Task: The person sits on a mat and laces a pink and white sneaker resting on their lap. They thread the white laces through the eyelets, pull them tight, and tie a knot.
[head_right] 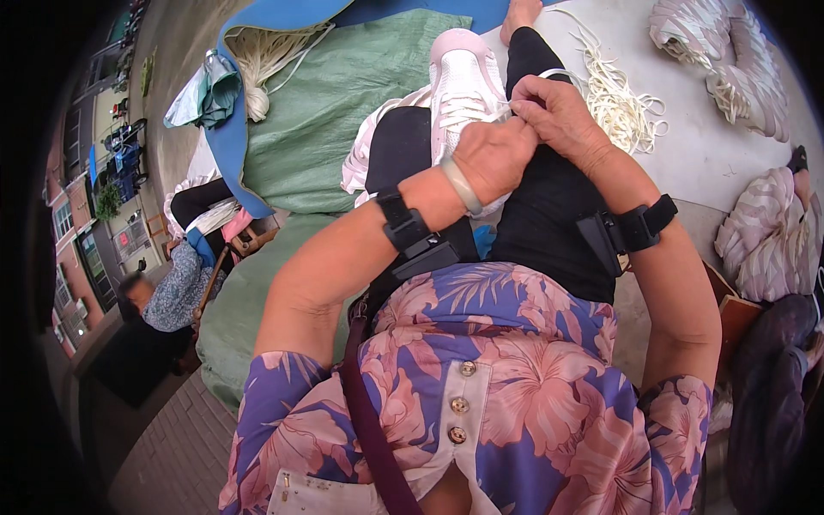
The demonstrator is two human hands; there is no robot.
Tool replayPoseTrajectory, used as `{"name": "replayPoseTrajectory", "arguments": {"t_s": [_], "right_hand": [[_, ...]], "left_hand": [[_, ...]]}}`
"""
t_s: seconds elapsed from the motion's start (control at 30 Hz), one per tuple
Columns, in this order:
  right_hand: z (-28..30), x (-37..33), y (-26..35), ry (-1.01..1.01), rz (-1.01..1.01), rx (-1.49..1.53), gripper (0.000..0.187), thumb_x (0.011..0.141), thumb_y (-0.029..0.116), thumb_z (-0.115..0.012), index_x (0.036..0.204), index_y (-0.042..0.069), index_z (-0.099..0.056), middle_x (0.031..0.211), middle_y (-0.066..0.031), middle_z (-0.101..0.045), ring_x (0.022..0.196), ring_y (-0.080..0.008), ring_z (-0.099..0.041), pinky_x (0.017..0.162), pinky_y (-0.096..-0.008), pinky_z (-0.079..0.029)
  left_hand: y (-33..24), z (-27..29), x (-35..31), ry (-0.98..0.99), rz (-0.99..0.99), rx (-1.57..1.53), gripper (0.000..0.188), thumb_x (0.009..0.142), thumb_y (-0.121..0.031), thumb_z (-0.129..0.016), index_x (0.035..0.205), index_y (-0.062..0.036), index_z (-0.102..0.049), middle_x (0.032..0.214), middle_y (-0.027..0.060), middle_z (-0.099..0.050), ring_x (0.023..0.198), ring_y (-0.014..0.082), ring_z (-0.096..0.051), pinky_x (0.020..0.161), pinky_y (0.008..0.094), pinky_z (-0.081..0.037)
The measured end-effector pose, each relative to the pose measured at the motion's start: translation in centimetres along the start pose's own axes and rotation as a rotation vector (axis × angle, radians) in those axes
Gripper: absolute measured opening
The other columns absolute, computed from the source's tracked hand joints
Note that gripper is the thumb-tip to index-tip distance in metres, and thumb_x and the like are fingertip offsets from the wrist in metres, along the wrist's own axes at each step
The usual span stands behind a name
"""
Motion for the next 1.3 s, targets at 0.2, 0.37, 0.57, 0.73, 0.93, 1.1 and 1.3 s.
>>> {"name": "replayPoseTrajectory", "arguments": {"t_s": [0.2, 0.37, 0.57, 0.73, 0.93, 1.1, 1.3], "right_hand": [[-1.3, -0.1, 0.2, 0.022, 0.193, -0.014, 0.012, 0.078, 0.012, -0.059, 0.084, 0.002, -0.060, 0.066, -0.0079, -0.054, 0.062, -0.0150, -0.050, 0.059, -0.0274, -0.042], [-2.8, -0.4, 1.9, 0.021, 0.264, -0.223, 0.014, 0.077, 0.013, -0.055, 0.087, 0.006, -0.063, 0.073, -0.0134, -0.059, 0.065, -0.0291, -0.058, 0.063, -0.0352, -0.046], [-3.4, -0.3, 2.2, -0.016, 0.355, -0.457, 0.010, 0.074, 0.010, -0.057, 0.083, 0.006, -0.059, 0.074, -0.0095, -0.056, 0.071, -0.0271, -0.058, 0.064, -0.0336, -0.046], [-3.9, -0.5, 2.7, -0.030, 0.400, -0.469, 0.009, 0.073, 0.008, -0.055, 0.082, 0.007, -0.057, 0.076, -0.0093, -0.056, 0.072, -0.0285, -0.058, 0.065, -0.0350, -0.046], [-4.0, -0.8, 3.0, -0.066, 0.445, -0.466, 0.013, 0.071, 0.005, -0.053, 0.083, 0.007, -0.055, 0.080, -0.0091, -0.055, 0.075, -0.0296, -0.056, 0.065, -0.0361, -0.046], [-4.4, -0.9, 3.5, -0.068, 0.475, -0.580, 0.013, 0.070, 0.004, -0.053, 0.083, 0.007, -0.053, 0.079, -0.0100, -0.052, 0.075, -0.0304, -0.055, 0.064, -0.0387, -0.045], [-5.0, -0.8, 3.4, -0.050, 0.467, -0.663, 0.013, 0.073, 0.008, -0.054, 0.085, 0.004, -0.056, 0.076, -0.0113, -0.055, 0.071, -0.0288, -0.058, 0.063, -0.0377, -0.048]], "left_hand": [[3.7, 5.6, -0.2, -0.101, 0.105, -0.579, 0.012, 0.082, -0.012, -0.058, 0.084, -0.0020, -0.064, 0.065, 0.0069, -0.060, 0.051, 0.0178, -0.053, 0.049, 0.0284, -0.044], [7.4, 8.4, 0.2, -0.203, 0.392, -0.891, 0.014, 0.081, -0.012, -0.059, 0.075, 0.0006, -0.062, 0.057, 0.0014, -0.055, 0.052, 0.0048, -0.046, 0.047, 0.0232, -0.039], [7.7, 8.0, 0.7, -0.234, 0.425, -1.014, 0.015, 0.085, -0.014, -0.058, 0.080, -0.0007, -0.064, 0.063, -0.0003, -0.058, 0.051, 0.0021, -0.048, 0.045, 0.0174, -0.038], [7.9, 7.7, 0.8, -0.234, 0.422, -0.982, 0.015, 0.086, -0.015, -0.058, 0.086, -0.0014, -0.065, 0.068, 0.0001, -0.059, 0.052, 0.0017, -0.047, 0.047, 0.0154, -0.039], [8.1, 8.0, 0.6, -0.283, 0.414, -0.983, 0.014, 0.085, -0.014, -0.058, 0.083, -0.0008, -0.064, 0.066, 0.0002, -0.059, 0.051, 0.0020, -0.048, 0.046, 0.0163, -0.039], [8.1, 7.9, 0.6, -0.269, 0.388, -0.984, 0.015, 0.086, -0.014, -0.057, 0.085, -0.0007, -0.064, 0.069, 0.0017, -0.061, 0.052, 0.0024, -0.049, 0.048, 0.0158, -0.040], [8.6, 8.0, 0.4, -0.293, 0.417, -0.988, 0.016, 0.086, -0.014, -0.057, 0.085, 0.0000, -0.064, 0.068, 0.0022, -0.061, 0.052, 0.0027, -0.049, 0.048, 0.0162, -0.040]]}}
Point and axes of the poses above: each hand's wrist, its own x-axis towards the middle knuckle, its own z-axis out of the back of the hand, y = z × x, the point moved 7 cm from there along x, towards the middle knuckle
